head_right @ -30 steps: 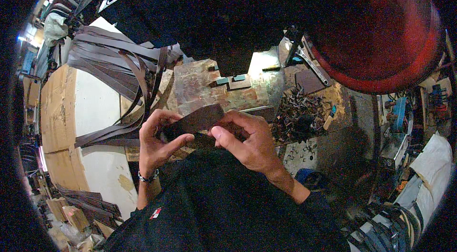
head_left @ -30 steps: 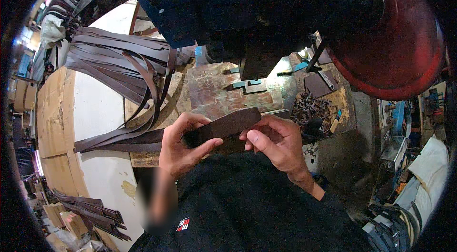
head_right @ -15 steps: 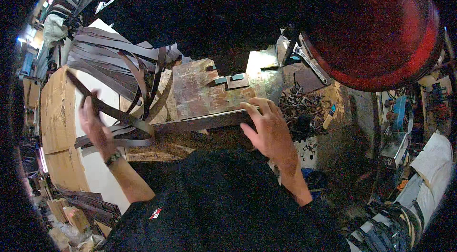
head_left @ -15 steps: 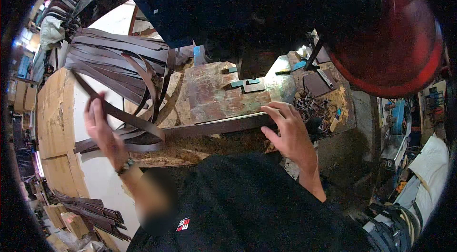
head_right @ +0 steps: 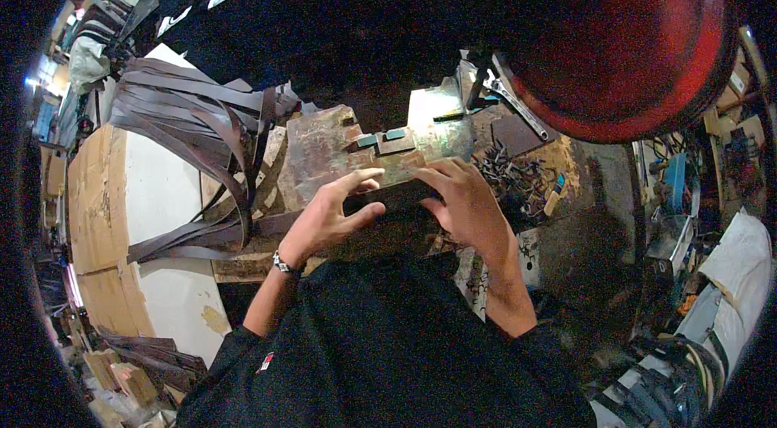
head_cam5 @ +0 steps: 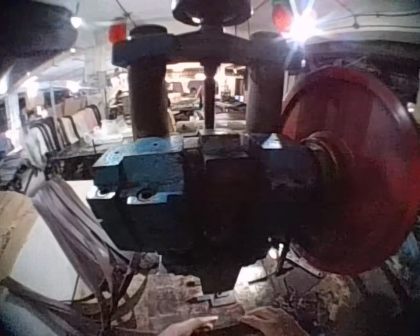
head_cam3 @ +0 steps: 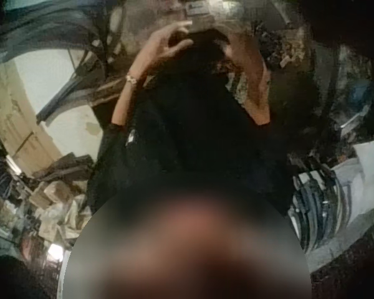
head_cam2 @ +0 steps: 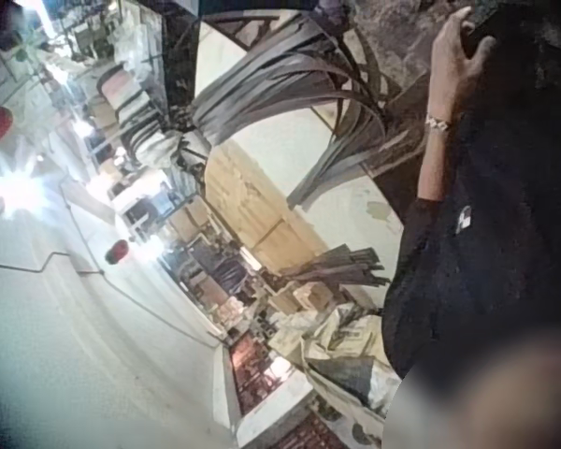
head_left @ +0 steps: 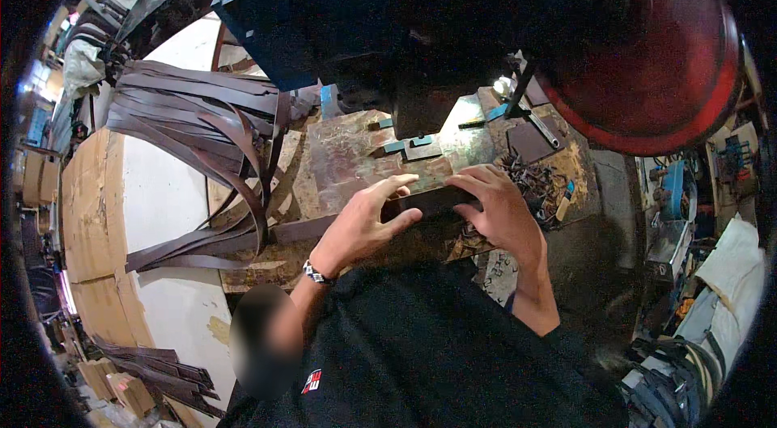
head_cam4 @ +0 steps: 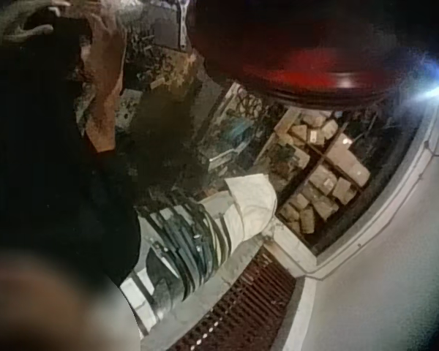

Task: Operating a stamping machine to process and cut leather strips into belts.

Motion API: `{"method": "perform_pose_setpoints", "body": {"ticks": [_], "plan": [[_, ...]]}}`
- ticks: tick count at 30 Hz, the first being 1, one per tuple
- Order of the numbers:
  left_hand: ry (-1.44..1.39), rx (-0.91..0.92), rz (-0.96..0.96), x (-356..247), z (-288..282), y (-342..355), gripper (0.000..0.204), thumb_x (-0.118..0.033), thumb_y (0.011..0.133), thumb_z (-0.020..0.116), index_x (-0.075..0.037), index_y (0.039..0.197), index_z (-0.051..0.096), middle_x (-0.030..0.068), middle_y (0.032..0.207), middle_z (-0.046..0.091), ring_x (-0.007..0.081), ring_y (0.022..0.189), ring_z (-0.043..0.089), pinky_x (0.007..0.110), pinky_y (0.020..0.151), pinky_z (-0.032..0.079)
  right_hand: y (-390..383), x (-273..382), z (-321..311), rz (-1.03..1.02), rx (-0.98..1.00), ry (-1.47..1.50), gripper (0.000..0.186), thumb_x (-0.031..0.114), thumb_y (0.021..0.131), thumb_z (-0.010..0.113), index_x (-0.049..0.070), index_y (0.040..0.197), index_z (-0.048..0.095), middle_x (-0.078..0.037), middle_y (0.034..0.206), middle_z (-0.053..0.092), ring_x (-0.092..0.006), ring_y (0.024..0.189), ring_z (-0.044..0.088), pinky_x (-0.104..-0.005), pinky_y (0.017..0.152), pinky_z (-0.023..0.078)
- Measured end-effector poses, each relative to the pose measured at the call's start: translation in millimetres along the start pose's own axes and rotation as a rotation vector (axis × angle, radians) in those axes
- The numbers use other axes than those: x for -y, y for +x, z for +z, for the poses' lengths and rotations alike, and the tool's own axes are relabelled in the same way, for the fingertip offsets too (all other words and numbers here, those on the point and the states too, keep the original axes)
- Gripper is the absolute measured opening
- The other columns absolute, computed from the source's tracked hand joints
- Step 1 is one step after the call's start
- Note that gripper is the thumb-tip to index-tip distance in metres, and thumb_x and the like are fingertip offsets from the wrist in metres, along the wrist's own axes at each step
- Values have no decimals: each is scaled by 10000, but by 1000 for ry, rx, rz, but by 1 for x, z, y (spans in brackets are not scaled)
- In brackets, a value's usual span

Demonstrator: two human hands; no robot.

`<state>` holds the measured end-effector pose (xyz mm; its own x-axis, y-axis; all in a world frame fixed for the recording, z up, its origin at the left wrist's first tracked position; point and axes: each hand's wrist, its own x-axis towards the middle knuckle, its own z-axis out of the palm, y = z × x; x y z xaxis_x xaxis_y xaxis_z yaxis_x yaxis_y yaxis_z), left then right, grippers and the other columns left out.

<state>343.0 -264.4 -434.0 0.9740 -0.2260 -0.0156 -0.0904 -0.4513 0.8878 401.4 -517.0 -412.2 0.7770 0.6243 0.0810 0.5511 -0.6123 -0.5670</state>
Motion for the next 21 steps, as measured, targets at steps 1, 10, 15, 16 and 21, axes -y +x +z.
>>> {"method": "perform_pose_setpoints", "body": {"ticks": [1,10,15,16,21], "plan": [[48,33,-27,-11,-3,3,555,-339,888,772,-57,1326,581,201,1170,678,311,1087,672,406,937,518,3,4,-3,-20,-16,-33,502,73,765,801,63,1244,649,-124,1226,647,-335,1191,595,-451,1032,464],[46,17,-153,-11,-14,17,505,-321,826,825,-54,1209,631,146,977,699,234,860,660,378,818,518,18,2,9,1,-76,4,460,118,805,799,83,1241,656,-109,1209,652,-331,1156,618,-451,978,496],[42,-38,-119,-16,-24,18,452,-273,817,829,-31,1163,669,163,979,717,231,913,680,367,835,524,24,1,14,3,-100,33,461,116,817,793,80,1254,650,-110,1221,650,-330,1146,626,-456,976,500],[34,-46,-130,-19,-27,19,445,-258,810,833,-25,1160,687,170,995,724,233,932,687,362,850,527,23,2,14,-3,-128,46,457,117,820,791,75,1252,649,-110,1221,650,-334,1148,626,-457,972,502],[193,-111,2,-22,-38,22,384,-210,808,834,-8,1120,739,181,1084,741,260,1035,709,365,935,533,23,4,25,10,-177,102,456,106,838,775,65,1269,633,-121,1239,641,-351,1158,621,-458,969,507]]}}
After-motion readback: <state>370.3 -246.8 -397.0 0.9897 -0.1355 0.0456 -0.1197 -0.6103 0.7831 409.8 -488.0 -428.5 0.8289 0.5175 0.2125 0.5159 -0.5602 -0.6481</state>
